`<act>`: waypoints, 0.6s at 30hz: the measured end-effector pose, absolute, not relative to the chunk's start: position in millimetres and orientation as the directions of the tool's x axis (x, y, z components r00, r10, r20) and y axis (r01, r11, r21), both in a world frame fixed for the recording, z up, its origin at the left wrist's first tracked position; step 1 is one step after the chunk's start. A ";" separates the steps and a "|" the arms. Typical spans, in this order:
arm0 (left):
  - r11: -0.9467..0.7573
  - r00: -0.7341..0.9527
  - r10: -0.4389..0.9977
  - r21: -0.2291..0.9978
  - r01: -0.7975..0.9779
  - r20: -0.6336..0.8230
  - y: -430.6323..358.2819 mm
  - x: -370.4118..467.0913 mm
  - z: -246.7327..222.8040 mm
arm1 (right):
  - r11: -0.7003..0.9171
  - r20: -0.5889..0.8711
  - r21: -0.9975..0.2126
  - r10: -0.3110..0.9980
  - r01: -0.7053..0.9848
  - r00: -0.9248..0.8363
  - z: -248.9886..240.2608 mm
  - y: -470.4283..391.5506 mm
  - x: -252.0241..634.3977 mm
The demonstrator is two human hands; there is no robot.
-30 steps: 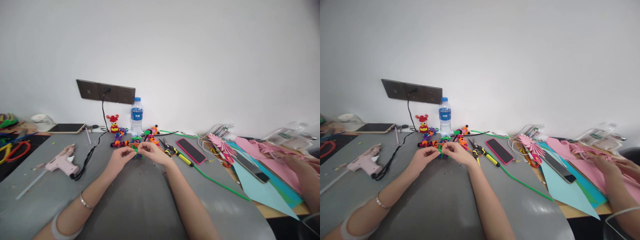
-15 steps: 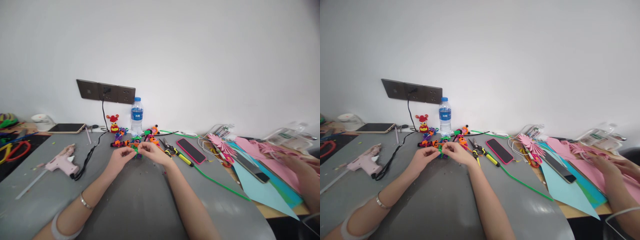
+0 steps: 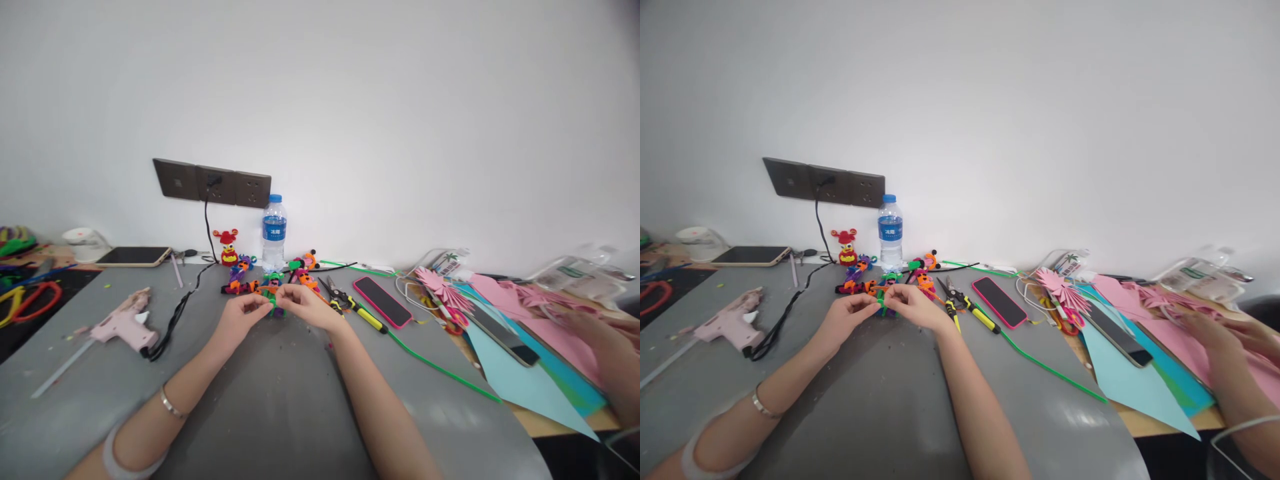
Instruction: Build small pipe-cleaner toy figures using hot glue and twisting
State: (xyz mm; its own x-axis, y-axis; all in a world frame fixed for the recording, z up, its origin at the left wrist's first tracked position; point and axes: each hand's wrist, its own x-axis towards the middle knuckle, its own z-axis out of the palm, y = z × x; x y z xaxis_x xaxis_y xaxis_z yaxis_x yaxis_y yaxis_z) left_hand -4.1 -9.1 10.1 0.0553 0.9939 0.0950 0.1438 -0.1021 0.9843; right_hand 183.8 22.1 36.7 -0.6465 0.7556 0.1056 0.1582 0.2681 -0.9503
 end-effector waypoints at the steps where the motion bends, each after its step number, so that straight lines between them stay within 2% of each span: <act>1: -0.101 0.056 0.994 0.984 0.144 0.094 -9.0 -4.2 10.2 | 0.268 0.105 -0.951 0.755 0.158 -0.647 36.6 22.2 183.8; 18: -0.093 0.057 0.995 0.983 0.156 0.085 -10.5 -4.1 13.0 | 0.249 0.092 -0.956 0.757 0.155 -0.647 37.3 21.4 183.8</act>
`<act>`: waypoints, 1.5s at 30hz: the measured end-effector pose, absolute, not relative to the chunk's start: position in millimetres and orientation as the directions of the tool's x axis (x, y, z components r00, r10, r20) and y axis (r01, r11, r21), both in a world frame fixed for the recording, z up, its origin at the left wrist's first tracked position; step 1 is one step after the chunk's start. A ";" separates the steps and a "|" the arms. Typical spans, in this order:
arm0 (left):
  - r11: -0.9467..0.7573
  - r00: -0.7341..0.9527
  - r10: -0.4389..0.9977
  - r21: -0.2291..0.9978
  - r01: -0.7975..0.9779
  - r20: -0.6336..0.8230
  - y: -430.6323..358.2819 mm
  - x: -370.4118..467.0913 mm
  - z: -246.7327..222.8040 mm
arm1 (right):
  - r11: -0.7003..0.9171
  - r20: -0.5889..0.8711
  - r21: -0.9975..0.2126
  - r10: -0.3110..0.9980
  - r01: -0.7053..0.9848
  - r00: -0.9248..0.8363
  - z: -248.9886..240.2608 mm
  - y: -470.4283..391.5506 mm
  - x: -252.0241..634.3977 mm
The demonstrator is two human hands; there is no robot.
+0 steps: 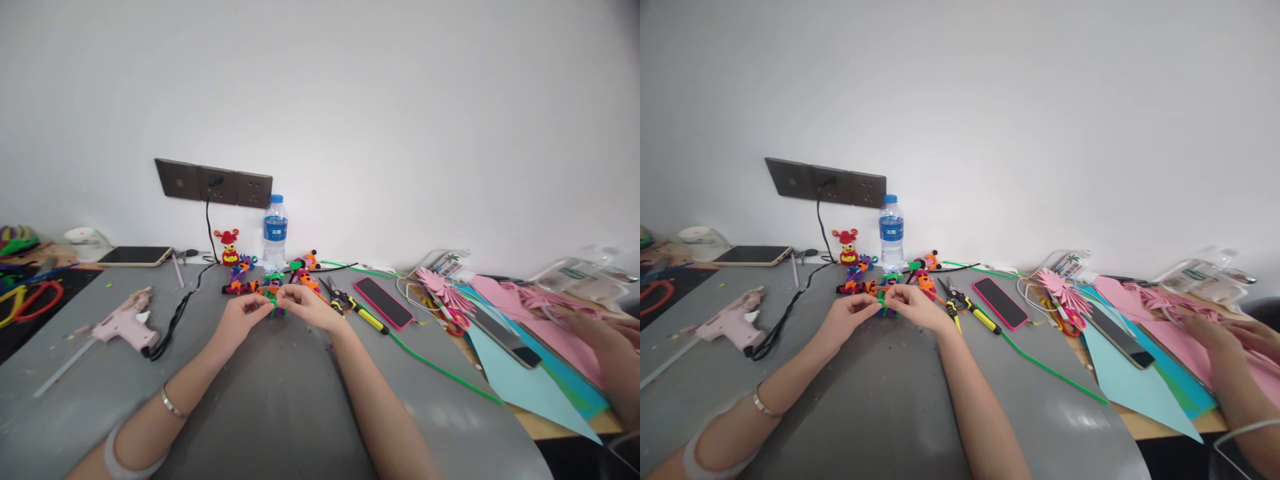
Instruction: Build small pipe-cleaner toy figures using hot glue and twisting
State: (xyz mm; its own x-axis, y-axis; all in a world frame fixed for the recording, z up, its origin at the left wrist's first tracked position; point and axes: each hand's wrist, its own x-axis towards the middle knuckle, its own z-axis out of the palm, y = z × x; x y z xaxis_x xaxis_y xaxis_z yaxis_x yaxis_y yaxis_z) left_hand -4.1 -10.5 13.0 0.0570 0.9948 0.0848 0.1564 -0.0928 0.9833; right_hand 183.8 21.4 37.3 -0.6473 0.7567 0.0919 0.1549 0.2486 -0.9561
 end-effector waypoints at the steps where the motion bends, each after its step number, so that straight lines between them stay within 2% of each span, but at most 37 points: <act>1: -0.089 0.057 0.995 0.984 0.155 0.081 -10.6 -4.0 13.4 | 0.248 0.092 -0.957 0.756 0.154 -0.648 37.3 21.6 183.7; 45: -0.113 0.063 0.992 0.983 0.146 0.105 -7.4 -5.4 5.9 | 0.251 0.095 -0.957 0.749 0.148 -0.656 36.6 22.1 183.7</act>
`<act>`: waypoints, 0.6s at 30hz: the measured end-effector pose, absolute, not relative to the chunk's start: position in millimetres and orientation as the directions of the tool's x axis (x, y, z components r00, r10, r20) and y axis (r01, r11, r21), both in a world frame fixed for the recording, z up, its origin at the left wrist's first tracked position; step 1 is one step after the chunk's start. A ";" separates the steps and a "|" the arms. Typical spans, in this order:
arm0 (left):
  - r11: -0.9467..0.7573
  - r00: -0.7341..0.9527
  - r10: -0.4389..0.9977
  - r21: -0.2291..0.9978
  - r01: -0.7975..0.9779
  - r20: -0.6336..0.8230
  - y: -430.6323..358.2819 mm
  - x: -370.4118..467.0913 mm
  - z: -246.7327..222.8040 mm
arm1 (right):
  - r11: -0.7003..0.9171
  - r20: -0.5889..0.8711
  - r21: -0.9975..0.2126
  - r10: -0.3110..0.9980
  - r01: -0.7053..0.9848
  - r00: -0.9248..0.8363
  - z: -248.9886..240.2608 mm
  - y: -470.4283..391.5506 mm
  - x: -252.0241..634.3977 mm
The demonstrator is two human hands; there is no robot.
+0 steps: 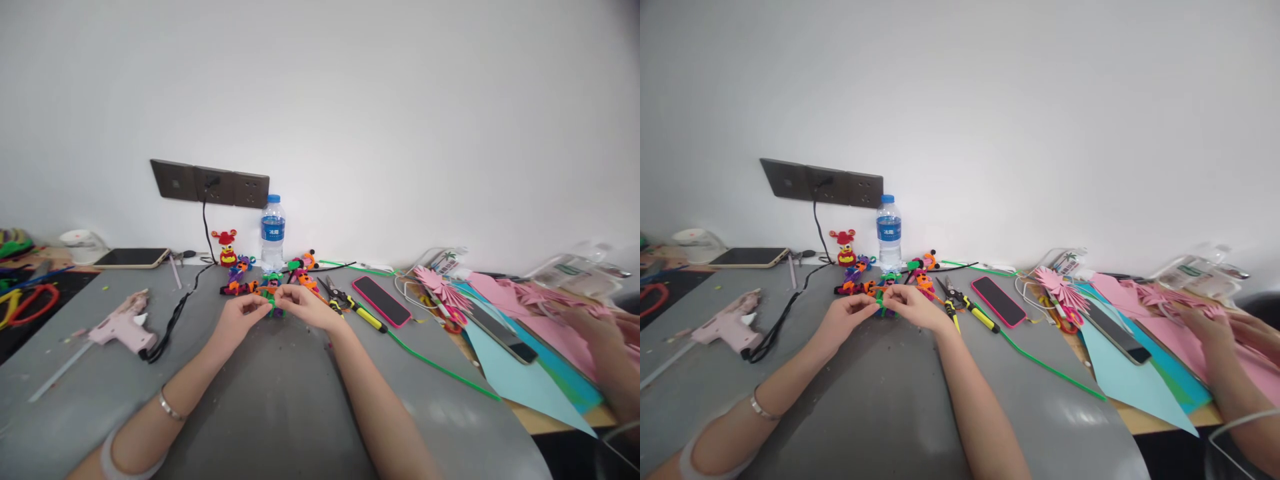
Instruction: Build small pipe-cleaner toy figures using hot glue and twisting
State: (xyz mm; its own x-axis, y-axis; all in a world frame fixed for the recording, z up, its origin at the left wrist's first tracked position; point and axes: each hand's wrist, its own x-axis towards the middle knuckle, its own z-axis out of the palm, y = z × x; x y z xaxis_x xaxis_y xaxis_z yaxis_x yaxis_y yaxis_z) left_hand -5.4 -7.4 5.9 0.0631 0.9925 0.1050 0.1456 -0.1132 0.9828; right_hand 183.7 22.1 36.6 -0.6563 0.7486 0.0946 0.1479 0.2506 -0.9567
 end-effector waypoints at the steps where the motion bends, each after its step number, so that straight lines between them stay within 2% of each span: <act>1: -0.115 0.065 0.992 0.982 0.149 0.106 -7.3 -5.6 5.8 | 0.247 0.092 -0.957 0.751 0.150 -0.654 36.7 21.8 183.5; 18: -0.123 0.052 0.992 0.981 0.153 0.116 -6.4 -5.4 5.6 | 0.256 0.080 -0.948 0.769 0.190 -0.634 39.2 20.2 182.4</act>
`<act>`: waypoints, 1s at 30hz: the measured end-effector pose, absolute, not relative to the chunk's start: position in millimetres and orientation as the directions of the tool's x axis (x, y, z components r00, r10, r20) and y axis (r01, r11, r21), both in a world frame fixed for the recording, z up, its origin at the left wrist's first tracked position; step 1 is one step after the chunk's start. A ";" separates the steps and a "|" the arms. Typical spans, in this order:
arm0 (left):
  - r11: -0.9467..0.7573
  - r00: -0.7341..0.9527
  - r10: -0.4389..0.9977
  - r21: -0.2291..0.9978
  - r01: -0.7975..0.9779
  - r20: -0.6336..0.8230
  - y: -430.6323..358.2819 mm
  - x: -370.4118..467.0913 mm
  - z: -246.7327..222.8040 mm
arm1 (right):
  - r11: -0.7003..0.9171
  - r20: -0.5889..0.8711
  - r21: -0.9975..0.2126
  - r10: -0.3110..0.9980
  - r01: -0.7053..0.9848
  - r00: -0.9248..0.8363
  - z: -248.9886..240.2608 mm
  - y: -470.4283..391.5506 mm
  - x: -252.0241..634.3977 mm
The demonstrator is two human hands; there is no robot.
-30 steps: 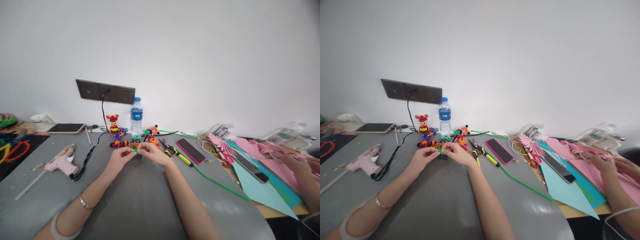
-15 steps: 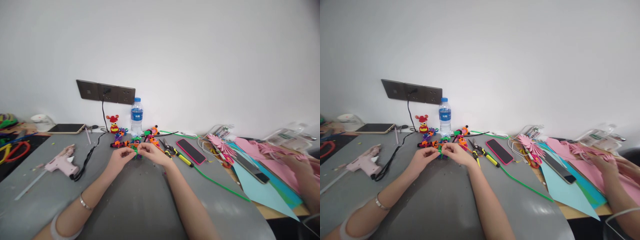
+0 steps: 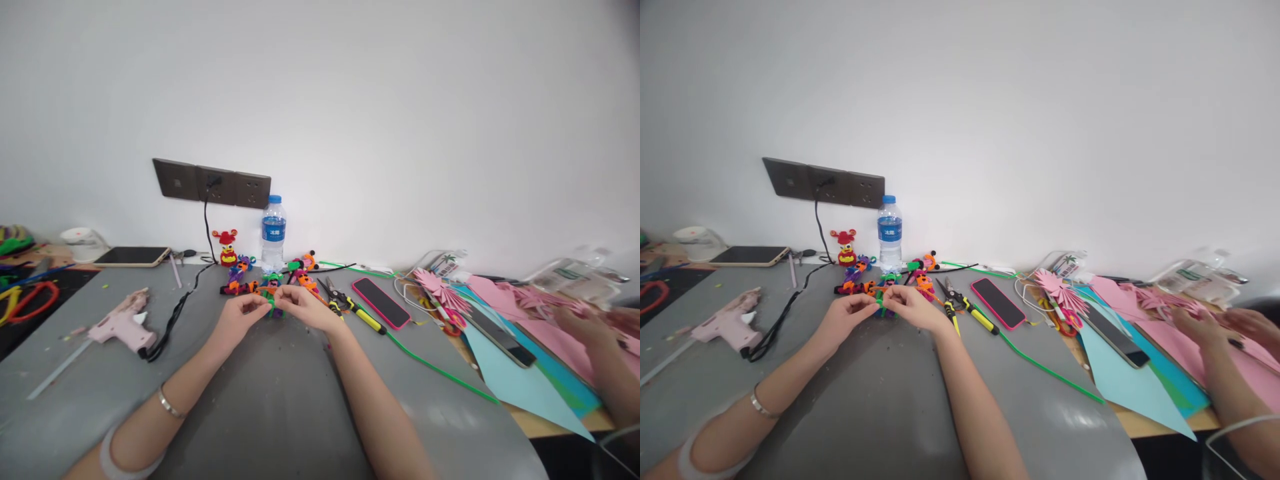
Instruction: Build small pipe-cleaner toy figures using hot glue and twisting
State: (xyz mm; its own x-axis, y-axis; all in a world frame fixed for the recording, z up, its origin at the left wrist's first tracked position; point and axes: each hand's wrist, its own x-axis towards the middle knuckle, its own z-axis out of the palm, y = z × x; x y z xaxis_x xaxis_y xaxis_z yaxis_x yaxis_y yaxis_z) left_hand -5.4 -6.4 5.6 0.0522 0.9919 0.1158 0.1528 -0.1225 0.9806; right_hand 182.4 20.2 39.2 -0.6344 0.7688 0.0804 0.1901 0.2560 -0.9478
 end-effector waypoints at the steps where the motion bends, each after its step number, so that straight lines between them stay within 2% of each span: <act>1: -0.119 0.050 0.992 0.981 0.156 0.112 -6.4 -5.4 5.9 | 0.257 0.083 -0.948 0.768 0.188 -0.635 39.2 20.0 182.2; 30: -0.124 0.057 0.992 0.980 0.157 0.117 -6.7 -5.6 7.7 | 0.265 0.089 -0.947 0.761 0.183 -0.643 38.7 20.9 181.6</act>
State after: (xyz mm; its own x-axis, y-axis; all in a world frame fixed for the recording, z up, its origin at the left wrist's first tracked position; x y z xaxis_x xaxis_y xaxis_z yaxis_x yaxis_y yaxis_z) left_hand -5.6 -6.7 7.7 0.0573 0.9915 0.1165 0.1567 -0.1242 0.9798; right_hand 181.6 20.9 38.7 -0.6429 0.7608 0.0888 0.1827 0.2649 -0.9468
